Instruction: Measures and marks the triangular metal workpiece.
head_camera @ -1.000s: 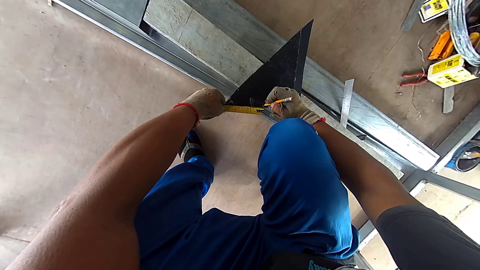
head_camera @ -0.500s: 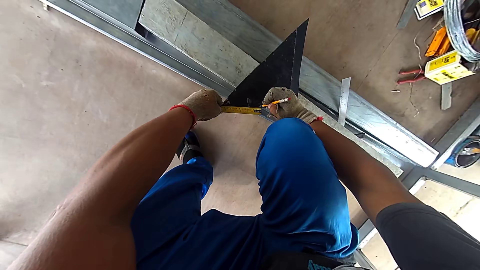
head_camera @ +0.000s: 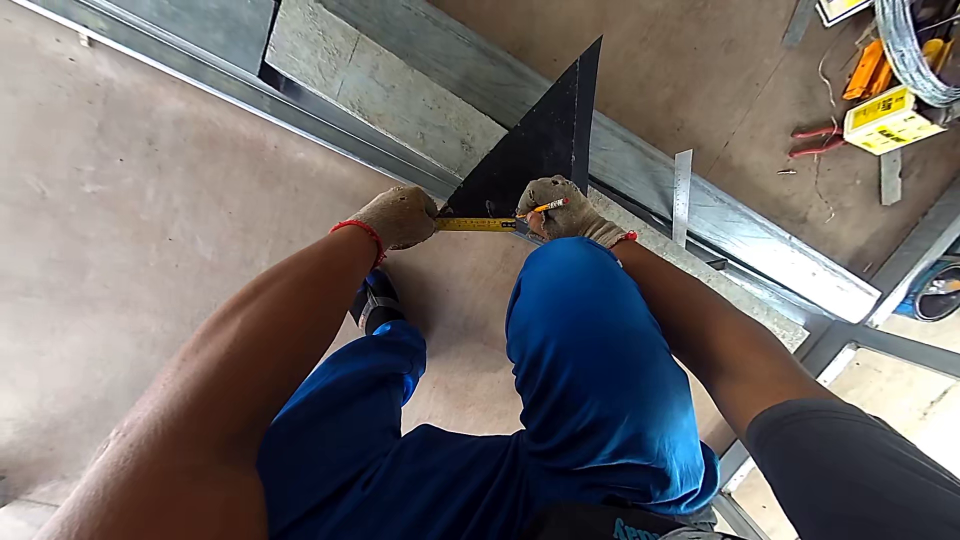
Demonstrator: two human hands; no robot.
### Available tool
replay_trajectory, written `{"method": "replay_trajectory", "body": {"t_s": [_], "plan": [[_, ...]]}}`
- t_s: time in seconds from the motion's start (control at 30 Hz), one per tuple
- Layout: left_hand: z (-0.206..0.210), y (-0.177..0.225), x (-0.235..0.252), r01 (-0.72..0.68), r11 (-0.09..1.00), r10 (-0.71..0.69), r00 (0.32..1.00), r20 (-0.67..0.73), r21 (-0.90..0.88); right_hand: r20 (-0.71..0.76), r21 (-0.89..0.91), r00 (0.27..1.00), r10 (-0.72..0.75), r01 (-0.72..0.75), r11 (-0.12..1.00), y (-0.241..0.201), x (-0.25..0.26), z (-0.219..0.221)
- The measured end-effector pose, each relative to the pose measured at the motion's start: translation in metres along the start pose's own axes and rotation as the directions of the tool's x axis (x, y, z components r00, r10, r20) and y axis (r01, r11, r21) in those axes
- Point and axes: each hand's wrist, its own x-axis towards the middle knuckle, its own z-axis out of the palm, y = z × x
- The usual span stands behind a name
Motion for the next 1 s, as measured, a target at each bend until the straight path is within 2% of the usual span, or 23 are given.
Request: {"method": "replay_trajectory", "body": {"t_s": [1.0], "plan": [[0.0008,-0.0011,0.0006,-0.011,1.0,0.011,1.0,0.008,-0.005,-0.046,-0.018,0.997,-0.056,0.055,0.998,0.0082,-0.0015,0.0083]]}}
